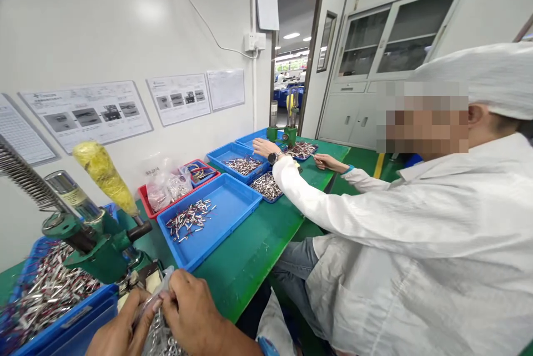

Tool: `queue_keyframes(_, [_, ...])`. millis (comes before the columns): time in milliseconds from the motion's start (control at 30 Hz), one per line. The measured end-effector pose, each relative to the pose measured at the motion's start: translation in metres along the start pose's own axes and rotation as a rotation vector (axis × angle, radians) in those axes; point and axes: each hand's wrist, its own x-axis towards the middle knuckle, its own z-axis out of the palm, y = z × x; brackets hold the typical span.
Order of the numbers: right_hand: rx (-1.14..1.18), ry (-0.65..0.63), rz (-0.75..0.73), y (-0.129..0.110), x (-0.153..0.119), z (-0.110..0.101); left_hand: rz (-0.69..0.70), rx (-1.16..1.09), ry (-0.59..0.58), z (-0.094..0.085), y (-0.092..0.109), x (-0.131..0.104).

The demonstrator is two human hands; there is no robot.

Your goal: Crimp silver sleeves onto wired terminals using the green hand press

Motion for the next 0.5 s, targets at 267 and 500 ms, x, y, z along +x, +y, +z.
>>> queue_keyframes(267, [0.022,-0.040,0.123,0.005,0.018,0.014,0.067,-0.330,-0.110,-0.004,0.027,-0.008])
queue_keyframes(500, [0.403,-0.135,0.277,0.009,0.049,-0.001,0.012,-0.370,-0.125,-0.014,0.015,-0.025])
